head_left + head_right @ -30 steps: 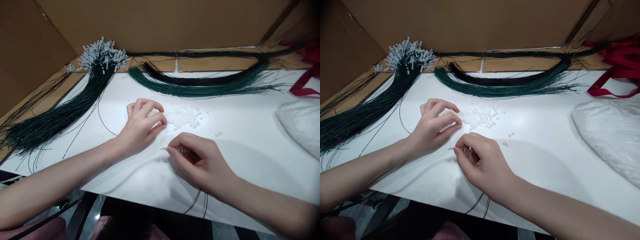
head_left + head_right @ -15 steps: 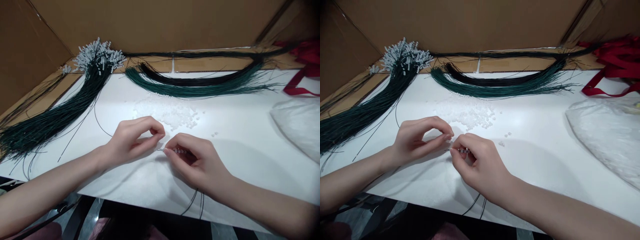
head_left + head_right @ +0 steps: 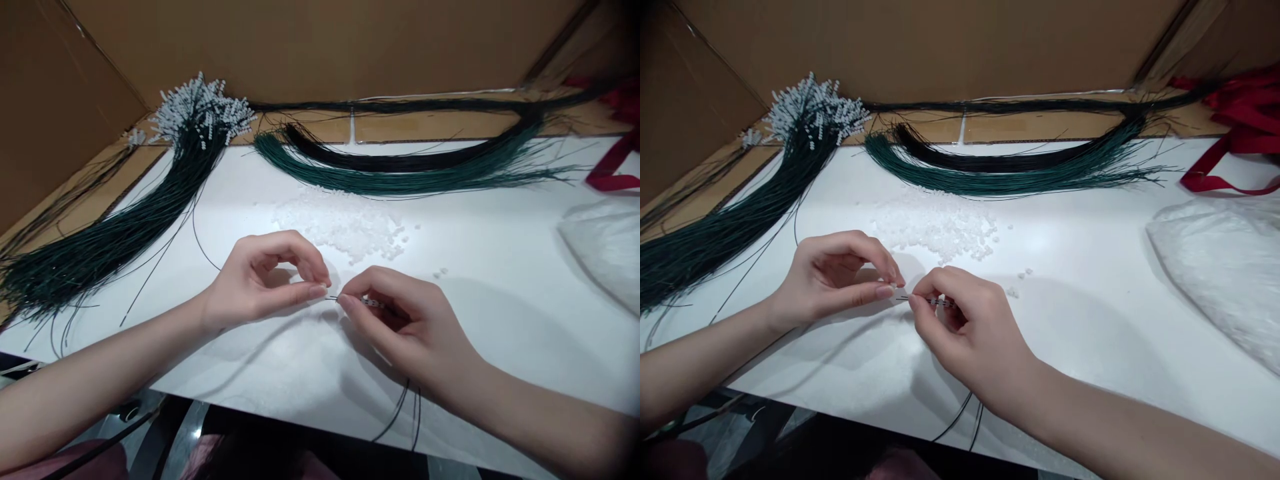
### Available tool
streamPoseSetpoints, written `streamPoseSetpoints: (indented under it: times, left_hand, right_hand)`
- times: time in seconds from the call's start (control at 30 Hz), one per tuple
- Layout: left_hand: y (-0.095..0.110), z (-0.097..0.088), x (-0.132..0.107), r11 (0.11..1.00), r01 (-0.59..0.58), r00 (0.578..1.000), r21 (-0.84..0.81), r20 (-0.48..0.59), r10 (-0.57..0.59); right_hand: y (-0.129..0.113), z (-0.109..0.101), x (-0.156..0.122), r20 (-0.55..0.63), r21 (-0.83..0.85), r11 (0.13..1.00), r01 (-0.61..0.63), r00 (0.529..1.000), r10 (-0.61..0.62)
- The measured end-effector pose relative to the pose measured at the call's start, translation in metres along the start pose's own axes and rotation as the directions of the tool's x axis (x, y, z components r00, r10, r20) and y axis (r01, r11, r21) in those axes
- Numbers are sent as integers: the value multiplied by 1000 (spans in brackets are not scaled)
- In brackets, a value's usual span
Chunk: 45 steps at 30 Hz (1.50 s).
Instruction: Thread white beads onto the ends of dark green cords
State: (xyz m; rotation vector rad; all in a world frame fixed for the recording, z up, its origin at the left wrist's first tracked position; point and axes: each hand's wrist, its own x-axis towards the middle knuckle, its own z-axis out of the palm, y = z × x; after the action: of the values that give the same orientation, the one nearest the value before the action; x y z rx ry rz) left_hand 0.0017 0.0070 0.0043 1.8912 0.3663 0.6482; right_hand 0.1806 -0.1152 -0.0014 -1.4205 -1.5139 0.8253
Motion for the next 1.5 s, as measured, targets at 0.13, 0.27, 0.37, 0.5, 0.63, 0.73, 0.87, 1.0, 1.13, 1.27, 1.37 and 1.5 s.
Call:
streamPoseSetpoints:
  times: [0.13, 0.27, 0.37, 0.5, 0.63, 0.73, 0.87, 1.0, 1.13, 1.27, 1.37, 1.5]
  left_hand:
    - [-2, 0, 0, 999, 2, 999, -41, 48, 0]
    - [-2, 1, 0, 999, 9, 998, -34, 64, -7]
    - [-2, 2, 0, 1000, 3, 998, -24, 63, -2]
    - [-2, 3, 1, 1000, 2, 997, -22, 78, 0]
    - [-1, 2, 2, 1000, 6, 994, -19, 106, -4]
    - [-1, 2, 2, 1000, 8, 997, -11, 73, -8]
    - [0, 1, 3, 1000, -10, 999, 10, 38, 9]
    - [0, 3, 4, 1000, -5, 999, -12, 53, 6]
    - [1, 5, 3, 999, 28, 998, -29, 50, -27]
    - [0, 6, 2, 999, 23, 999, -34, 23, -22]
    - [-1, 6, 1, 999, 15, 999, -33, 29, -14]
    - [-2, 5, 1, 999, 14, 999, -50, 37, -12]
  right_hand:
    - [0, -1, 1, -24, -12, 1000, 12, 1000, -12]
    - [-1, -1, 1, -39, -13, 1000, 16, 999, -17]
    - [-1, -1, 1, -30, -14, 1000, 3, 1000, -4]
    - [1, -1, 1, -30, -16, 1000, 8, 1000, -8]
    - [0, -2, 1, -35, -14, 1000, 15, 999, -16]
    - [-1, -2, 1, -36, -16, 1000, 7, 999, -8]
    - [-1, -2, 1, -43, -21, 1000, 9, 999, -10]
    - [-2, -2, 1, -54, -5, 1000, 1, 999, -2]
    - [-2, -1, 1, -76, 4, 1000, -4, 997, 4]
    - [-2, -1, 1, -79, -4, 1000, -13, 997, 13]
    - [-2, -1, 2, -76, -4, 1000, -5, 997, 4]
    - [-3, -1, 1, -71, -4, 1000, 5, 997, -5]
